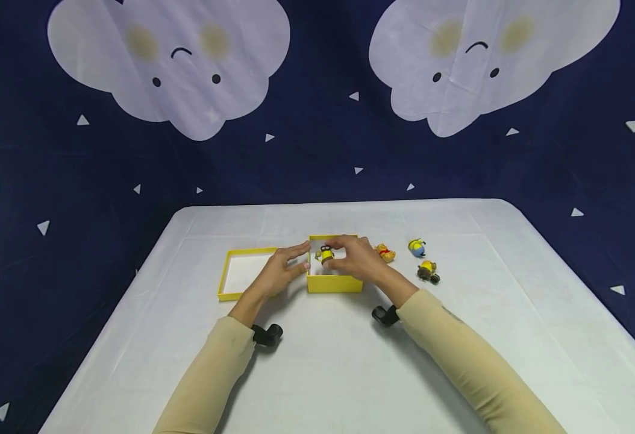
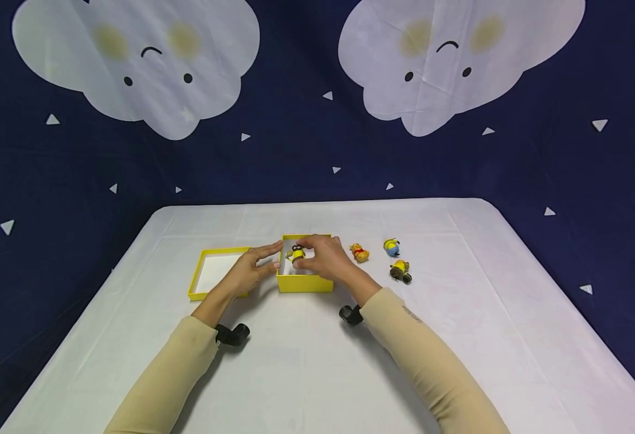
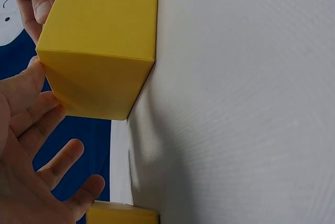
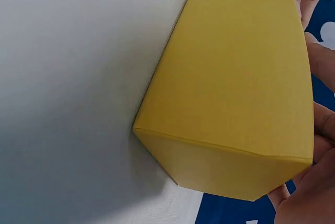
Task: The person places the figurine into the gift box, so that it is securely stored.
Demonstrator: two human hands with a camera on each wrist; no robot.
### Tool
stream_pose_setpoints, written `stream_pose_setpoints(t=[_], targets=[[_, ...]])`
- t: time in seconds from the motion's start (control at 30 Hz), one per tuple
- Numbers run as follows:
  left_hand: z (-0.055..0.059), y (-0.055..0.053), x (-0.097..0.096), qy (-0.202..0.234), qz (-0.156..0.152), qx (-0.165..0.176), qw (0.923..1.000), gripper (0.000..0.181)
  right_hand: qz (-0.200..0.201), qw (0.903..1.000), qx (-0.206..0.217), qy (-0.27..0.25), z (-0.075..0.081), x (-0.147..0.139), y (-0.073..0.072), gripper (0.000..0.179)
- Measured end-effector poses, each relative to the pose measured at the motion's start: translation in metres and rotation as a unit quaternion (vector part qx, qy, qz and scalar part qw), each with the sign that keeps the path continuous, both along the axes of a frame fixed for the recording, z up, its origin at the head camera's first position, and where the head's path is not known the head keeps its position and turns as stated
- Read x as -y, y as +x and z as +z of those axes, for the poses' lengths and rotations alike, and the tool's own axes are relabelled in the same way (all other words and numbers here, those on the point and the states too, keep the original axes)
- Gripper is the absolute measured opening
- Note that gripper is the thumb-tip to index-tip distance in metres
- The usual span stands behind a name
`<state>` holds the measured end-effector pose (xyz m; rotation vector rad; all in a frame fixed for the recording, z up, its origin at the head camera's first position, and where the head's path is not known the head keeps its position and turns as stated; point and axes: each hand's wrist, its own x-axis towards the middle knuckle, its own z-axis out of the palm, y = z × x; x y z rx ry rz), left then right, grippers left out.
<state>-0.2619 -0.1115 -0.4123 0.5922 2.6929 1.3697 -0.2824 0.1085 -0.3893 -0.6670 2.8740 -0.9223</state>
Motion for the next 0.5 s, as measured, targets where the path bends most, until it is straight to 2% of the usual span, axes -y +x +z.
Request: stream_pose_setpoints(t=[0.2, 0.5], targets=[[-0.0006, -0.0001, -0.0007, 0.0, 0.006, 0.001, 1.0, 0.049, 0.009, 0.9999, 0.007, 0.006, -0.0027, 0.0054, -0.0046, 0.055], [0.0015, 0.0008, -0.0003, 0.007, -0.003, 0.001, 1.0, 0.048, 0.007, 0.9997, 0.018, 0.017, -0.0086, 0.0091, -0.0086, 0.055]])
